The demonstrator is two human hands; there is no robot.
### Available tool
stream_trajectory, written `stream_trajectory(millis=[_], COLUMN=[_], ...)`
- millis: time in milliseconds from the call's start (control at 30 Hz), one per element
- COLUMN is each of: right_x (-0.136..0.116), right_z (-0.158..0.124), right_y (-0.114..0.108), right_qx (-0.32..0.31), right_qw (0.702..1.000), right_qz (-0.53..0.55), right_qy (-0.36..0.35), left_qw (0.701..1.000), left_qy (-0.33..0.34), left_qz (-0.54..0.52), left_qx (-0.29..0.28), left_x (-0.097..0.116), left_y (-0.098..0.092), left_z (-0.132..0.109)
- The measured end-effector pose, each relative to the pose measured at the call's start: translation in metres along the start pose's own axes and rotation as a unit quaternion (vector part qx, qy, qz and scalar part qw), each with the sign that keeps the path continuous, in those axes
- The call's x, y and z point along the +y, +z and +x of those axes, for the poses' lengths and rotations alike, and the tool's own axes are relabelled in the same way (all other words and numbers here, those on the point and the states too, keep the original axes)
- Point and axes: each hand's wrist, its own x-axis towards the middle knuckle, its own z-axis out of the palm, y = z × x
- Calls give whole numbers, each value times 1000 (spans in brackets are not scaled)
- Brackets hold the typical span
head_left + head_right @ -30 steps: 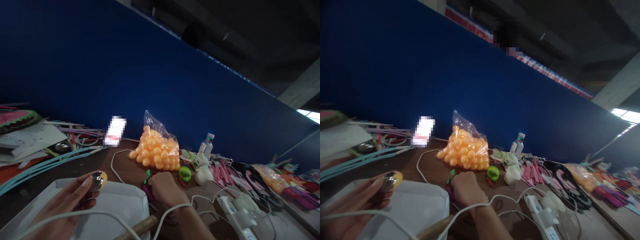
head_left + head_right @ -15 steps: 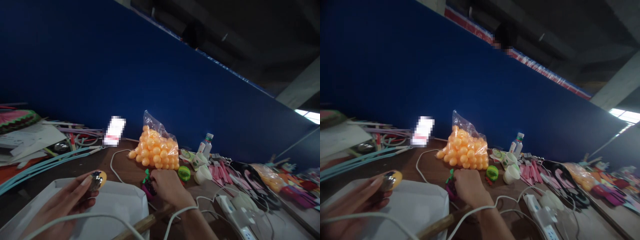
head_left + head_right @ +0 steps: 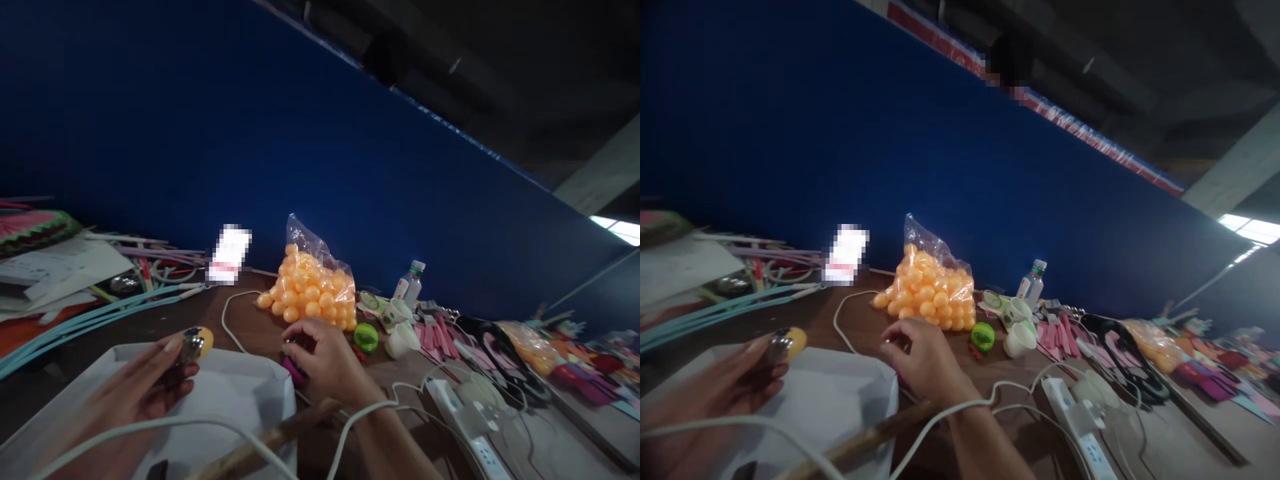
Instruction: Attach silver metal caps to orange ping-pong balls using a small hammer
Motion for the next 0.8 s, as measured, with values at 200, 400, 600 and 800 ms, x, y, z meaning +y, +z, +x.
stream_trajectory(millis=[200, 400, 600, 800], right_x=[-29, -57, -69, -64], right_z=[6, 18, 29, 36], right_y=[-2, 7, 26, 39], right_qx=[-27, -76, -110, -119], right_qw=[992, 927, 862, 861], right_qz=[116, 367, 495, 494], right_qy=[-51, -30, -6, -1], left_qw=[998, 996, 996, 996], left_qy=[-56, -71, -50, 10], left_qz=[-2, -40, -56, -1], left_qx=[-4, -44, -58, -90], left_x=[25, 35, 38, 26], left_y=[21, 24, 23, 13], left_z=[-18, -25, -30, -18])
